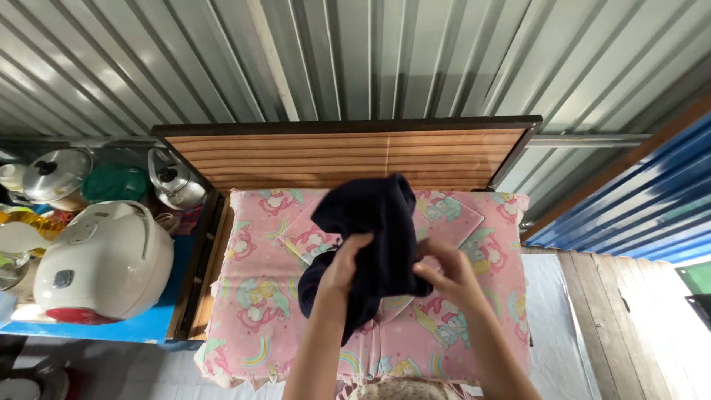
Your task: Folding a pair of dark shorts on a pink pillow and placing them on a pile of laundry.
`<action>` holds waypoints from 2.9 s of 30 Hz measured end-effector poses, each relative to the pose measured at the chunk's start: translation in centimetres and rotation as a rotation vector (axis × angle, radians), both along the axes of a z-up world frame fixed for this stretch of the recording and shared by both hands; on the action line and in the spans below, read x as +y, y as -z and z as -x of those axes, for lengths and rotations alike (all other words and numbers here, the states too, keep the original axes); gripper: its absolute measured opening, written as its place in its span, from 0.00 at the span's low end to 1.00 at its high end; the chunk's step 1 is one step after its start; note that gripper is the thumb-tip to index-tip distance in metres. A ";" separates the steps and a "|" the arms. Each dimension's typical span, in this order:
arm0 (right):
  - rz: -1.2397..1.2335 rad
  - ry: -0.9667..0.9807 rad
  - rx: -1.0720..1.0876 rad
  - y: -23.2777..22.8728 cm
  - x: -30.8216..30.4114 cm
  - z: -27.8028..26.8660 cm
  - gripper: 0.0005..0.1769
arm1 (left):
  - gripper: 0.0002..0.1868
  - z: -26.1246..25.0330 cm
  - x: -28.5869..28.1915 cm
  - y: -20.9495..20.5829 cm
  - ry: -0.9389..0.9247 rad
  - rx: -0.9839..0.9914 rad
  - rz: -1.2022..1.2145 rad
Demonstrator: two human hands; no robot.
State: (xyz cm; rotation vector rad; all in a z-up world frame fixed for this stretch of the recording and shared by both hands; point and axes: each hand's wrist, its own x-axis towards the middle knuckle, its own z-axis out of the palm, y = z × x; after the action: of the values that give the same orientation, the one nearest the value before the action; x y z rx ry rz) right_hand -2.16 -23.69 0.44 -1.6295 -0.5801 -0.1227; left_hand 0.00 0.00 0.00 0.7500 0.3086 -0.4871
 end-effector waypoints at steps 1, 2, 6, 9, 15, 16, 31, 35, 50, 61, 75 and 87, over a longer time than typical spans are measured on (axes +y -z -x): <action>0.005 0.005 -0.004 2.0 -0.7 -0.1 0.10 | 0.34 -0.1 0.2 1.1 0.005 -0.004 0.005; -0.094 -0.010 0.184 4.1 -1.4 -0.1 0.07 | 0.32 -0.3 0.4 2.3 0.043 -0.002 -0.007; -0.508 0.168 0.281 8.9 -5.7 -1.6 0.06 | 0.27 -0.4 2.3 0.7 0.065 0.109 -0.145; -0.913 0.046 0.255 12.3 -12.1 -2.0 0.12 | 0.25 -0.6 5.1 0.5 -0.021 0.034 -0.092; -0.479 0.605 0.305 8.3 -12.2 1.5 0.09 | 0.24 -1.2 5.7 1.9 -0.048 -0.057 -0.067; -0.476 0.607 0.307 8.1 -11.2 2.0 0.09 | 0.24 -1.4 4.5 2.2 -0.046 -0.054 -0.065; -0.710 0.316 0.718 15.7 -4.5 -0.9 0.23 | 0.39 1.0 -2.6 -2.5 0.547 -0.686 -0.949; -0.202 0.382 0.073 11.3 -5.3 0.2 0.25 | 0.32 0.9 0.0 -3.2 0.351 -0.775 -0.793; -1.040 0.208 0.312 3.4 -23.1 0.8 0.09 | 0.19 2.8 12.9 -9.1 -0.036 -0.746 -0.768; -0.686 0.297 0.256 1.3 -14.5 -4.7 0.27 | 0.28 -10.5 12.5 9.5 -0.372 -0.898 -0.736; 0.258 0.028 -0.063 5.1 5.0 3.2 0.31 | 0.30 -2.0 8.1 16.2 0.111 -0.297 -1.002; 0.149 0.050 0.548 17.9 1.6 0.7 0.26 | 0.25 2.9 4.9 7.0 -0.096 0.099 0.238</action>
State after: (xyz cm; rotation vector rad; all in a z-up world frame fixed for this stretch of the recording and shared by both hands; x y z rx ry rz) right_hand -2.87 -22.13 -17.47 -1.7270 -0.1278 0.3303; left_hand -2.92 4.90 -6.96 0.4785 0.3703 -0.4612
